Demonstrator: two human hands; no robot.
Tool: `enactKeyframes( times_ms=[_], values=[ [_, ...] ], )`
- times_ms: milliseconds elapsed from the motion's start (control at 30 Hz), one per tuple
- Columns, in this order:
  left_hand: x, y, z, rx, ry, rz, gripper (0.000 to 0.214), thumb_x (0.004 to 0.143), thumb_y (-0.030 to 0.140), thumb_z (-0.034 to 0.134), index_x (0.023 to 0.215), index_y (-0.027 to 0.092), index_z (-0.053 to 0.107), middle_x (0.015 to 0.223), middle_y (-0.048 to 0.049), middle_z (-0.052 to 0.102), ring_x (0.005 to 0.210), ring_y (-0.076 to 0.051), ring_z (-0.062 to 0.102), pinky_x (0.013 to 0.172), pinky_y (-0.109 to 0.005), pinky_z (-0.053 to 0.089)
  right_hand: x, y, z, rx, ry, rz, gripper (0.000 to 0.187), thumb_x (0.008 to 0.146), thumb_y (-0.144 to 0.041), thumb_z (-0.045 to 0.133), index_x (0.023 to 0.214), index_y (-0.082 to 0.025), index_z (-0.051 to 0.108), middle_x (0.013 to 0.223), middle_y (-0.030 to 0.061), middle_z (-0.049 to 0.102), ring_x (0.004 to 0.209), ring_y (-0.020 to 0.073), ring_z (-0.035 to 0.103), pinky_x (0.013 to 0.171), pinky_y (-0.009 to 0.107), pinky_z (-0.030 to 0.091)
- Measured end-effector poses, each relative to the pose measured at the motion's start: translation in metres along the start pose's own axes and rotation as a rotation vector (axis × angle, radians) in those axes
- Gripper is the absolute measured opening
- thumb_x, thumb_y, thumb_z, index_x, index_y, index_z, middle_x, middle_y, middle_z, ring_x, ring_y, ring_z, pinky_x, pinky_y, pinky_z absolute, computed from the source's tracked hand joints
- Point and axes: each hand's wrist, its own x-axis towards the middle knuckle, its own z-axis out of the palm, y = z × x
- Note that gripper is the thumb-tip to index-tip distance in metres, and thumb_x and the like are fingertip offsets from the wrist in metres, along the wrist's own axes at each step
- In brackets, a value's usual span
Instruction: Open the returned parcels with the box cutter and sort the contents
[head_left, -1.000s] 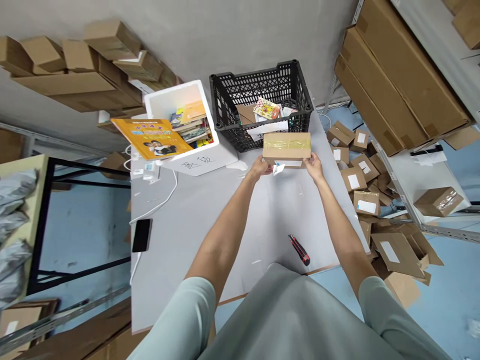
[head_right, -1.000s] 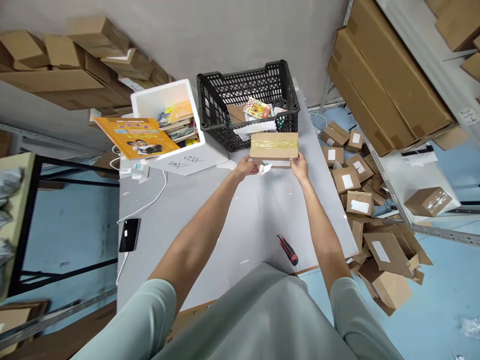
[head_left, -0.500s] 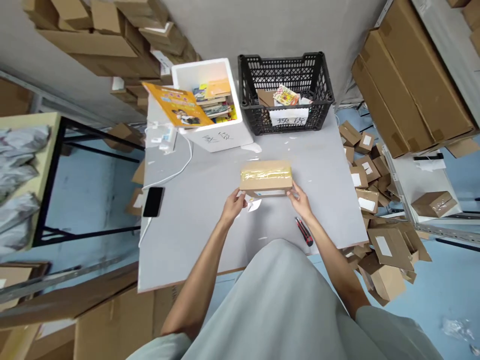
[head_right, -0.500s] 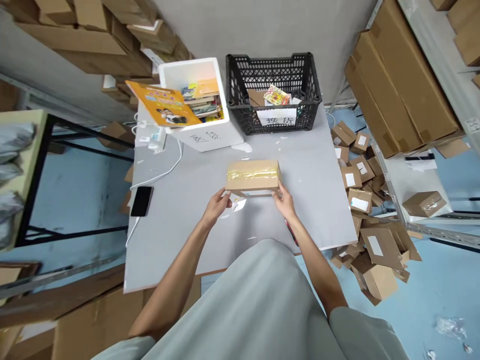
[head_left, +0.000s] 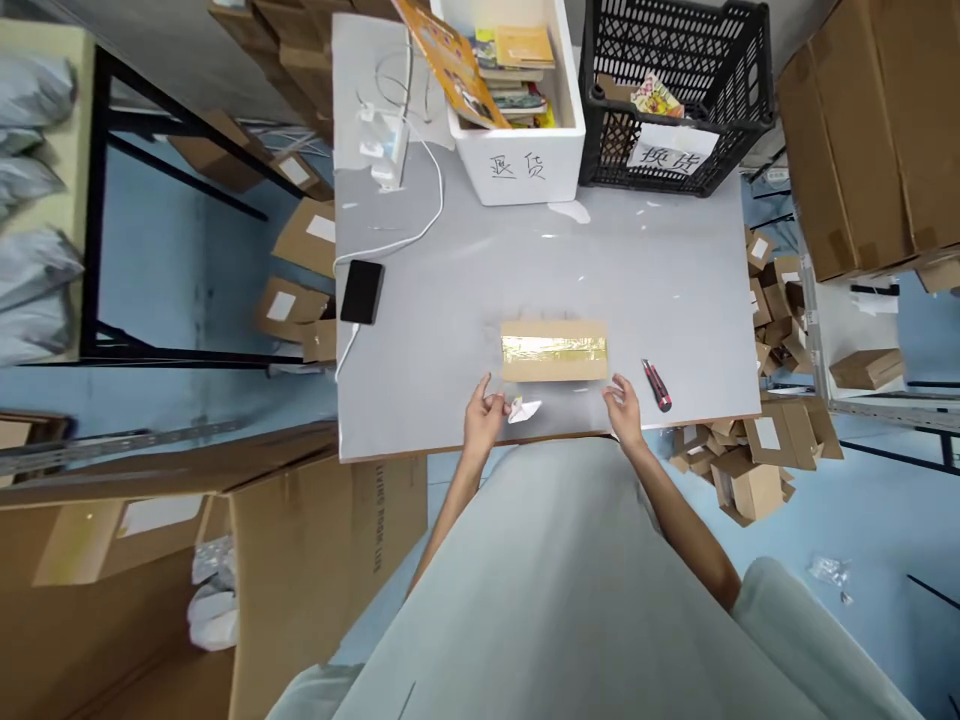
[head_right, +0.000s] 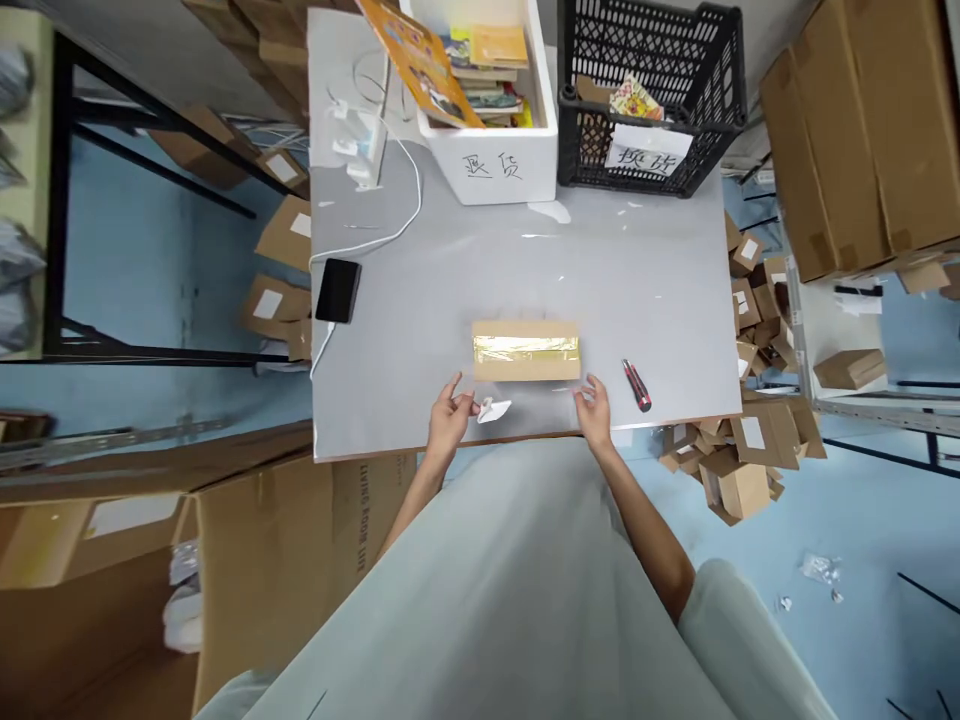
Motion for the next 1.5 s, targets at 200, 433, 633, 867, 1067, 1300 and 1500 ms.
enactKeyframes(
  times_ms=[200,433,633,867,1067,1300,1500],
  values=[
    [-0.026,0.011,-0.003,-0.212,-0.241,0.065,0.075,0.095,0.058,0.075,0.156,0.015,0.063,0.08,-0.0017,0.076,0.084,-0.021,0.074,0.094,-0.04,0.063,-0.072,-0.016,0.04,0.171,-0.313,0.075,0.093,0.074,-0.056,0.098,0.156,-0.032,0.061,0.148,0.0131,0.07,0.134,0.0305,0.07,0.117,0.053,0.059],
    [-0.032,0.031,0.027,-0.145,-0.438,0.224,0.066,0.099,0.06,0.073,0.148,0.017,0.069,0.092,-0.006,0.081,0.096,-0.023,0.077,0.102,-0.041,0.06,-0.084,-0.031,0.062,0.272,-0.188,0.026,0.131,0.063,-0.043,0.106,0.175,-0.036,0.039,0.137,0.009,0.074,0.127,0.0315,0.075,0.12,0.057,0.057],
    [-0.036,0.054,0.065,-0.04,-0.507,0.324,0.06,0.1,0.061,0.071,0.14,0.017,0.073,0.097,-0.0084,0.085,0.097,-0.024,0.079,0.1,-0.041,0.061,-0.069,-0.038,0.031,0.342,-0.044,-0.055,0.119,0.067,-0.05,0.103,0.17,-0.029,0.047,0.132,0.0113,0.075,0.122,0.0321,0.076,0.108,0.052,0.065],
    [-0.042,0.085,0.145,0.043,-0.63,0.34,0.062,0.1,0.068,0.069,0.137,0.018,0.072,0.101,-0.0104,0.084,0.102,-0.027,0.081,0.103,-0.046,0.063,-0.045,-0.042,-0.037,0.485,0.19,-0.128,0.087,0.076,-0.054,0.094,0.152,-0.026,0.062,0.134,0.0133,0.078,0.119,0.0278,0.075,0.104,0.044,0.064],
    [-0.046,0.099,0.252,0.137,-0.774,0.336,0.073,0.085,0.052,0.091,0.147,0.022,0.066,0.134,-0.0154,0.076,0.11,-0.025,0.08,0.098,-0.04,0.065,-0.019,-0.039,-0.117,0.655,0.363,-0.084,0.075,0.08,-0.054,0.092,0.143,-0.027,0.064,0.14,0.012,0.078,0.131,0.03,0.072,0.111,0.048,0.062],
    [-0.043,0.111,0.393,0.246,-0.967,0.238,0.065,0.081,0.042,0.09,0.138,0.019,0.071,0.137,-0.0174,0.075,0.092,-0.022,0.08,0.086,-0.039,0.067,0.015,-0.025,-0.213,0.728,0.426,-0.065,0.075,0.075,-0.052,0.094,0.14,-0.028,0.066,0.132,0.0087,0.077,0.124,0.027,0.073,0.113,0.045,0.058],
    [-0.056,0.124,0.517,0.291,-1.111,0.272,0.062,0.077,0.029,0.088,0.136,0.015,0.073,0.138,-0.0187,0.076,0.102,-0.026,0.08,0.097,-0.046,0.066,0.04,-0.012,-0.291,0.838,0.636,-0.064,0.06,0.073,-0.057,0.094,0.119,-0.027,0.067,0.113,0.0039,0.076,0.096,0.0218,0.077,0.094,0.041,0.065]
  ],
)
